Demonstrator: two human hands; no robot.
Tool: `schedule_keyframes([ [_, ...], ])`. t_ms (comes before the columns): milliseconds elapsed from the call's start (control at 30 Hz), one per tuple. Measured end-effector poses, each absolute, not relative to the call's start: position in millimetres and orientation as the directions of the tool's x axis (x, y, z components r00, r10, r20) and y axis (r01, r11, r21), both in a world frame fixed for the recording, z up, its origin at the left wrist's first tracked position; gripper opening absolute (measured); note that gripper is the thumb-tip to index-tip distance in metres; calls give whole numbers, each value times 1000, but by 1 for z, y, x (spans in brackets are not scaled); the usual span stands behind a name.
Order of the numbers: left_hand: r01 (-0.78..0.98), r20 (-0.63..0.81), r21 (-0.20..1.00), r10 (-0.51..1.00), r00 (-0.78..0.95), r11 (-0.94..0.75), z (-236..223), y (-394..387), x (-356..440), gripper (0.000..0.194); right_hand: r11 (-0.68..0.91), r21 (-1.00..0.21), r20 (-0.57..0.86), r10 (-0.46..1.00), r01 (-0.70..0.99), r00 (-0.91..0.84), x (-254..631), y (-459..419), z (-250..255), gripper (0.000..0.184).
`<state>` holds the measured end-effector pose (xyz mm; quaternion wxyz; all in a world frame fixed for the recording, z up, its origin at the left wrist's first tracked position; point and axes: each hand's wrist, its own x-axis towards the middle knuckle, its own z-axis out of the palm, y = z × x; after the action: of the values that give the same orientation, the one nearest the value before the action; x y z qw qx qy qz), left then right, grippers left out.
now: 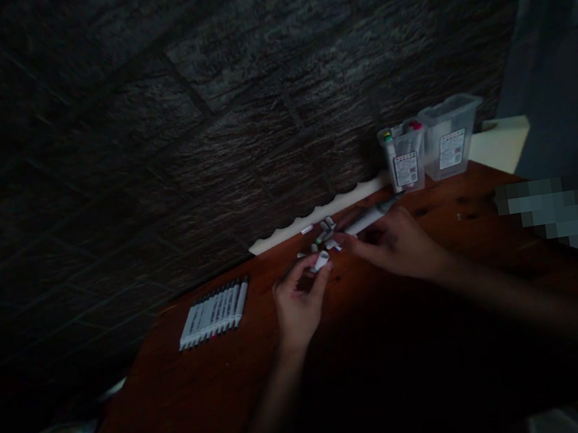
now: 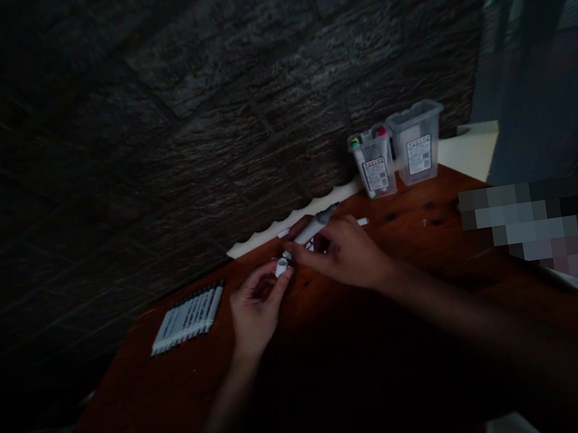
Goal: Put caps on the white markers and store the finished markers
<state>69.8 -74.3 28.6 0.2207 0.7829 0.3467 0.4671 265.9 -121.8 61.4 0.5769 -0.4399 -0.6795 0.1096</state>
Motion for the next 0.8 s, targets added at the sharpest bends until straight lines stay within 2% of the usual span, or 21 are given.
schedule_keyframes([
  [133,356,592,643,735,330,-678,29,-74,69,20,643,-616,708,705,456,-38,264,-121,58,14],
  [400,380,601,613,721,344,-693,30,-75,69,20,594,-553,695,715,585,-70,260,-119,52,19],
  [533,342,584,666,748,315,-663,28,-76,70,21,432,-521,720,685,736,108,285,-108,53,24],
  [633,297,570,715,773,278,-633,28,-75,70,23,289,-574,694,668,766,268,303,-101,55,46],
  [700,281,565,729,781,267,-624,27,-74,70,24,275,-600,677,675,751,294,305,-101,56,54],
  [800,284,566,731,784,256,-620,27,-72,69,24,323,-629,660,702,707,267,297,-103,56,55],
])
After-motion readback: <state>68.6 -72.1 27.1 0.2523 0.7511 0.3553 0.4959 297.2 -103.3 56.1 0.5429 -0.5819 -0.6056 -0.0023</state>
